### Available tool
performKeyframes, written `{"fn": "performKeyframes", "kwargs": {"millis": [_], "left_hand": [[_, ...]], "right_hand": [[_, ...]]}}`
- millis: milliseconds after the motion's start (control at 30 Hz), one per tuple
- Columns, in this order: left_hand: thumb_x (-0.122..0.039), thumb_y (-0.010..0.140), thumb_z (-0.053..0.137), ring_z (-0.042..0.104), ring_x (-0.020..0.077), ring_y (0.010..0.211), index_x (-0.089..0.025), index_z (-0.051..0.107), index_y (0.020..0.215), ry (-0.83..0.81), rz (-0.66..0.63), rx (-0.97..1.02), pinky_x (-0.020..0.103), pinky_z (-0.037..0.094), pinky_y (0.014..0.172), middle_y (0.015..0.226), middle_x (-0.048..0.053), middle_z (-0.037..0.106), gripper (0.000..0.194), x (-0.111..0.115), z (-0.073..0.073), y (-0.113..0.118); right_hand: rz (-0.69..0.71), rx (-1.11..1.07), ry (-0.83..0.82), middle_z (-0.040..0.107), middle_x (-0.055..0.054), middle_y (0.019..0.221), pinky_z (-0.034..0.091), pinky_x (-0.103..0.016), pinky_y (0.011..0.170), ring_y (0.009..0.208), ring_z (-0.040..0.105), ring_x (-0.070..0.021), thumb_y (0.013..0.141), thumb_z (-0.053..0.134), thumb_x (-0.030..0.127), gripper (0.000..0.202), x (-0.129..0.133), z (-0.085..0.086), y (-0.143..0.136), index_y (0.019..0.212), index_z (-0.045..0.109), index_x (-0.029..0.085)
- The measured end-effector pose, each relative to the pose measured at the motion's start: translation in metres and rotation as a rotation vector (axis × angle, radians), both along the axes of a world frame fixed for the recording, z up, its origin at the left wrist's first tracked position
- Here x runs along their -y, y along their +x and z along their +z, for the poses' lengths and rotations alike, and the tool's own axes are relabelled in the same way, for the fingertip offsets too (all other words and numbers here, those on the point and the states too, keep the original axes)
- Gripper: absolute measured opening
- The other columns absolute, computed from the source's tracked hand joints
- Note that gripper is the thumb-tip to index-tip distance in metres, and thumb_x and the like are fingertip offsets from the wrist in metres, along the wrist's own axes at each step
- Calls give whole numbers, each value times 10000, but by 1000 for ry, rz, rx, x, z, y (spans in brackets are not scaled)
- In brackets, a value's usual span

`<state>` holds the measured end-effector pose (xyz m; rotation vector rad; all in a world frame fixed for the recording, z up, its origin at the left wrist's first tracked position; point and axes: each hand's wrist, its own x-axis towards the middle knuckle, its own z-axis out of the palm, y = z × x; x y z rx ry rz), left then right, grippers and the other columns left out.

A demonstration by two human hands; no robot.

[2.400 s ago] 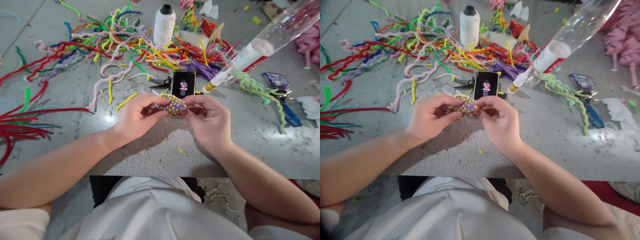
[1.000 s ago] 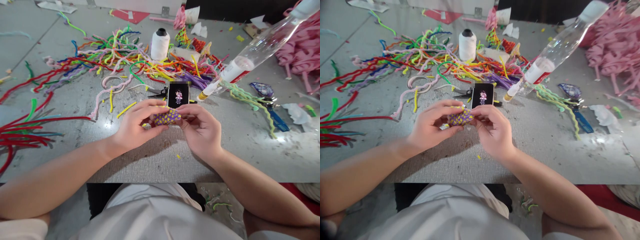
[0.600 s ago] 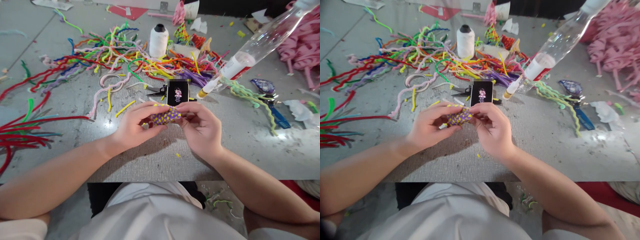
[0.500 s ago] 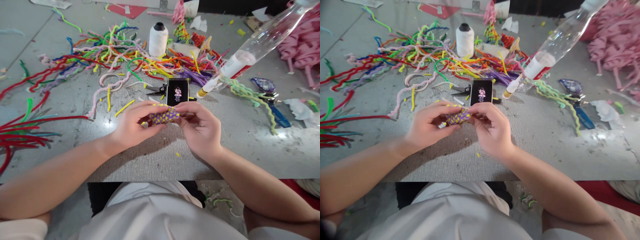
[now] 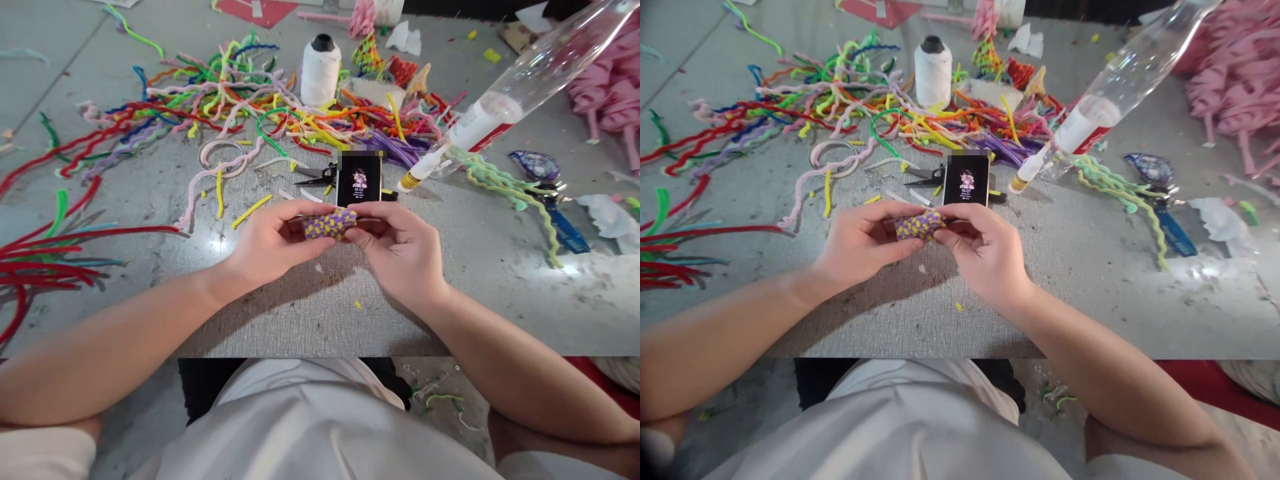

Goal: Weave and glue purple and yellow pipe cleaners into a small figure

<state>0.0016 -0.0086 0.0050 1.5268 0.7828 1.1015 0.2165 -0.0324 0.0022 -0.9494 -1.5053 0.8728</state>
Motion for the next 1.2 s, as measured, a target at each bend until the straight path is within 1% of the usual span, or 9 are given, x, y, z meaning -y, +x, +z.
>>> {"fn": "performKeyframes", "kwargs": {"millis": [133,267,633,700,800,900,1033,1100,1200], "left_hand": [[-379,830,954,742,115,765,-228,859,1149,-281,-67,146,196,603,621,1055,54,844,366,-2,-1,2],[-362,767,1006,747,101,727,-245,869,1119,-456,-100,222,188,615,630,1011,32,843,395,-1,-1,2],[-349,736,1029,756,89,698,-188,852,1039,-590,-143,241,163,592,630,854,3,810,386,1,4,3],[-338,745,1026,757,80,699,-195,830,1039,-636,-147,286,148,596,627,874,-6,802,382,-1,2,2],[-319,755,1020,761,73,719,-219,777,1064,-697,-148,395,136,615,635,903,-20,790,405,-5,-4,0],[-332,781,1007,776,77,758,-230,740,1094,-744,-158,463,131,632,658,939,-14,783,424,-8,-8,-1],[-359,824,975,803,112,797,-243,694,1112,-676,-217,423,187,673,706,994,-2,793,419,-6,-10,-1],[-399,845,954,808,129,810,-243,679,1122,-556,-207,338,233,692,724,1073,13,797,420,-5,-12,-1],[-459,865,927,798,139,875,-218,709,1119,-310,-100,176,249,687,763,1098,39,800,413,-5,-13,-1]], "right_hand": [[-2,-32,-77,834,-3,977,724,-303,768,827,814,-160,907,810,148,173,-5,0,1,1047,809,249],[-52,-2,-109,821,5,879,688,-281,694,728,776,-140,885,805,144,122,-6,5,1,966,812,235],[-133,130,-108,840,-23,904,639,-317,740,788,775,-170,889,829,244,57,-4,9,2,935,851,221],[-135,113,-91,840,-28,935,649,-310,750,809,780,-167,907,843,290,107,-6,7,3,991,846,223],[-112,11,-70,826,-23,935,641,-267,687,790,774,-146,927,855,462,300,-10,2,3,1118,811,235],[-38,-29,-105,799,-18,839,576,-225,561,661,722,-117,940,815,598,406,-13,0,3,1080,788,218],[15,47,-123,757,-11,750,543,-227,524,598,675,-112,958,780,632,436,-11,2,2,972,766,196],[-12,81,-86,762,-14,765,559,-238,557,630,692,-123,986,763,589,391,-8,4,3,966,763,199],[-56,158,-22,784,-21,824,580,-266,615,692,727,-144,1019,742,459,256,-6,4,6,958,761,211]]}}
